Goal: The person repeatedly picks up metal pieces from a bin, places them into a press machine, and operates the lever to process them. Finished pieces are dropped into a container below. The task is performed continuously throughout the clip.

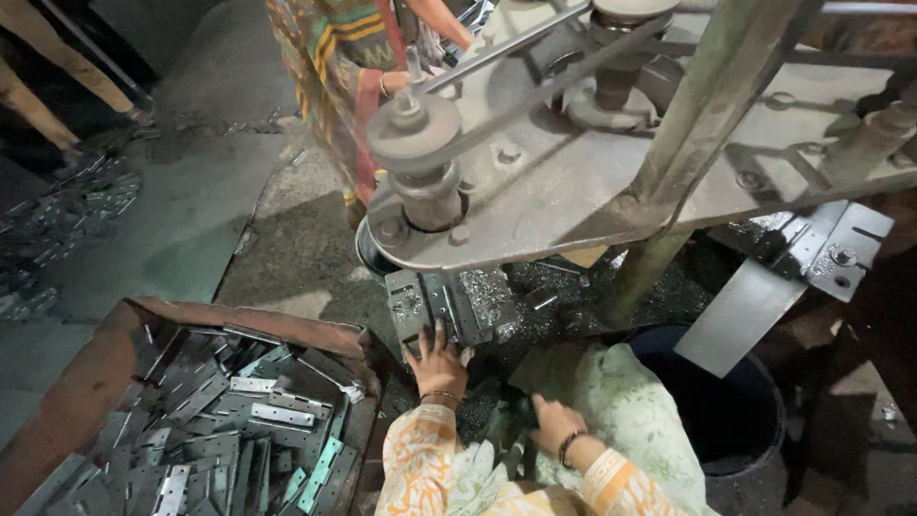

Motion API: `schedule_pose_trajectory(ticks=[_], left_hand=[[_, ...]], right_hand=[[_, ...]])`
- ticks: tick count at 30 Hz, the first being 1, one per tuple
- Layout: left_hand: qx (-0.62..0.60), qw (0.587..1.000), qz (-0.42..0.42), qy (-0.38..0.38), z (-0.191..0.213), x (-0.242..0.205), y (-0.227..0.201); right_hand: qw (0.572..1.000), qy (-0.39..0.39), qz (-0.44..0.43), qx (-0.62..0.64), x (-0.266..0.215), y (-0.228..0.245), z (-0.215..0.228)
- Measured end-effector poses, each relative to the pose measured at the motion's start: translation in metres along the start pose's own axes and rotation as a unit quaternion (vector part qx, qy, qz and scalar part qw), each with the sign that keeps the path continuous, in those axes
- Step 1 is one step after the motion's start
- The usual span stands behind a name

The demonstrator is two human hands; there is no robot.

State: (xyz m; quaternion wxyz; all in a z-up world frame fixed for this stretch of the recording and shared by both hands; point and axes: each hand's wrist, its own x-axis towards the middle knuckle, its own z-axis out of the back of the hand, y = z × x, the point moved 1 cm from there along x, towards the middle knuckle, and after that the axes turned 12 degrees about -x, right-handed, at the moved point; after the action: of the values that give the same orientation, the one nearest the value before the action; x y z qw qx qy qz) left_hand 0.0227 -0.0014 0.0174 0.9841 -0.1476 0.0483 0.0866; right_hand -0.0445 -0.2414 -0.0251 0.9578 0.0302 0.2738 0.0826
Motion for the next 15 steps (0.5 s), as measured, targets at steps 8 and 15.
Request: schedule_pose_trajectory(ticks=[8,15], left_hand=[[0.052,0.999,-0.006,-0.014,-0.009,-0.002,0.006],[0.056,0.998,0.001,-0.03,-0.018,0.006,0.003]], right_hand=[[0.988,-0.13,0.07,0.049,0.029,-0.015,-0.069],[0.994,-0.103,0.016,0.037,0.005,-0.005,-0.03]])
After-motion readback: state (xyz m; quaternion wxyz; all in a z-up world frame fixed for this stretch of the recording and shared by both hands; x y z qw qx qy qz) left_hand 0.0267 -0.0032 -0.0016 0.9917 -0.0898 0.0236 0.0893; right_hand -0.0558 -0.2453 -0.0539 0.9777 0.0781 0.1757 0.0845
